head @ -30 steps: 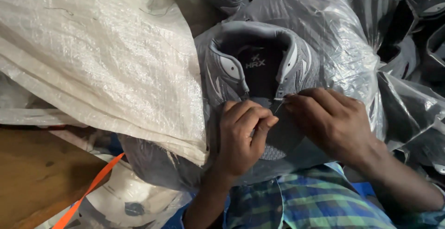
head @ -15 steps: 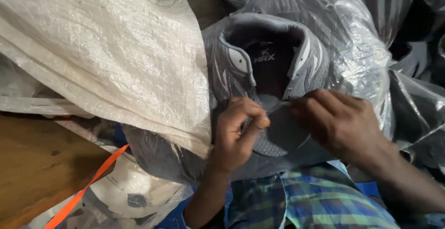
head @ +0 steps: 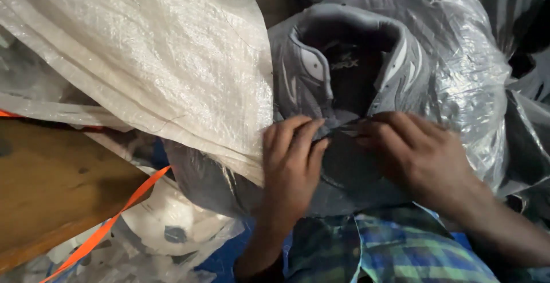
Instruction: The person picks up gray sneakers from a large pile of shoes and plastic bags, turns them over to inspect the soles and uppers, and places them back into the pile. The hands repeatedly reach into the cluttered heap to handle individual shoes.
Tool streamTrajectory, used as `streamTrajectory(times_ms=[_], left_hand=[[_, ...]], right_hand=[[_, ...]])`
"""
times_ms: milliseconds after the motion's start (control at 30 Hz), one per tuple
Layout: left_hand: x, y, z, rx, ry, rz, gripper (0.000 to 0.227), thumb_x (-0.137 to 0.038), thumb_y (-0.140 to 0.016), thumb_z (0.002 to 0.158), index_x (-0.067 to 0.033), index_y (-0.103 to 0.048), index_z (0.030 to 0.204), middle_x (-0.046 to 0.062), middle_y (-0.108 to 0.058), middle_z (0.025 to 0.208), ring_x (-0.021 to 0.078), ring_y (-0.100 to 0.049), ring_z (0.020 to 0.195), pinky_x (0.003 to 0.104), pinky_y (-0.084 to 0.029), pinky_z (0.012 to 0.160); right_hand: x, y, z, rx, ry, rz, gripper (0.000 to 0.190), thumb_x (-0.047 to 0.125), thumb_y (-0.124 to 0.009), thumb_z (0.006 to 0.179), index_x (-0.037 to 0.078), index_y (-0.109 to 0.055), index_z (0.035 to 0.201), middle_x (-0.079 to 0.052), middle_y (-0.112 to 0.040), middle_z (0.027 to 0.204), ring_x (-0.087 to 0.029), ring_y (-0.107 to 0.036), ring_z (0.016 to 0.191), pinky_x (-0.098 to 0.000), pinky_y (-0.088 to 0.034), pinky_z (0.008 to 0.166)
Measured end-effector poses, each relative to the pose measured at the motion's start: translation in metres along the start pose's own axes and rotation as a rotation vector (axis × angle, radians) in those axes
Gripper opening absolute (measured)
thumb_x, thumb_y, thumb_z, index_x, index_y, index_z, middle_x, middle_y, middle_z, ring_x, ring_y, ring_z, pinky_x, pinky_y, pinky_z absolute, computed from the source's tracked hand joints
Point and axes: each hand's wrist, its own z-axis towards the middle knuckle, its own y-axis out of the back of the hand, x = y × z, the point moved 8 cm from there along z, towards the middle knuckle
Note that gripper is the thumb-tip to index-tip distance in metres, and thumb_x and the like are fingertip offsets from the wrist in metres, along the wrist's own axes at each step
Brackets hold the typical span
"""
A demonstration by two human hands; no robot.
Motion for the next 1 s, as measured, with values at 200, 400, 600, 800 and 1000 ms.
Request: streamTrajectory(times_ms=[200, 400, 600, 800, 1000], left_hand=[[0.012, -0.022, -0.005, -0.045, 0.018, 0.08, 0.009, -0.014, -0.07, 0.098, -0.0054, -0.07, 0.101, 0.01, -0.064, 0.106, 0.0294, -0.059, 0.102, 0.044, -0.047, 0.093], [0.012, -0.019, -0.011, 0.008, 0.024, -0.147, 0.01, -0.011, -0.065, 0.1, -0.0025, -0.064, 0.106, 0.013, -0.065, 0.111, 0.0305, -0.06, 0.106, 0.044, -0.048, 0.095], [0.026, -0.03, -0.017, -0.011, 0.057, -0.212, 0.01, -0.013, -0.065, 0.101, -0.003, -0.062, 0.102, 0.011, -0.067, 0.104, 0.0281, -0.063, 0.1, 0.044, -0.049, 0.091], [0.02, -0.027, -0.017, -0.035, -0.009, -0.166, 0.009, -0.013, -0.064, 0.102, -0.0039, -0.061, 0.102, 0.01, -0.067, 0.102, 0.0278, -0.063, 0.097, 0.044, -0.05, 0.091], [0.029, -0.023, -0.035, -0.002, 0.038, -0.372, 0.006, -0.009, -0.065, 0.102, -0.0051, -0.061, 0.104, 0.009, -0.065, 0.1, 0.0209, -0.064, 0.095, 0.037, -0.054, 0.086]], right_hand=[[0.012, 0.012, 0.016, 0.03, -0.03, 0.041, 0.031, 0.023, -0.064, 0.089, 0.004, -0.066, 0.114, -0.013, -0.067, 0.107, -0.025, -0.069, 0.088, -0.0349, -0.057, 0.06], [0.023, 0.018, 0.022, -0.076, 0.05, 0.051, 0.033, 0.019, -0.065, 0.089, 0.007, -0.065, 0.119, -0.009, -0.066, 0.112, -0.024, -0.069, 0.091, -0.0344, -0.057, 0.067], [0.014, 0.013, 0.02, 0.057, 0.016, 0.065, 0.037, 0.022, -0.066, 0.085, 0.004, -0.063, 0.117, -0.014, -0.065, 0.111, -0.027, -0.069, 0.093, -0.0349, -0.058, 0.065], [0.022, 0.017, 0.03, 0.101, 0.031, 0.081, 0.042, 0.017, -0.063, 0.082, 0.007, -0.063, 0.123, -0.008, -0.064, 0.105, -0.025, -0.068, 0.088, -0.0365, -0.058, 0.066], [0.01, 0.008, 0.026, 0.149, -0.048, 0.131, 0.041, 0.02, -0.061, 0.087, 0.009, -0.061, 0.126, -0.011, -0.063, 0.107, -0.028, -0.068, 0.092, -0.0381, -0.057, 0.064]])
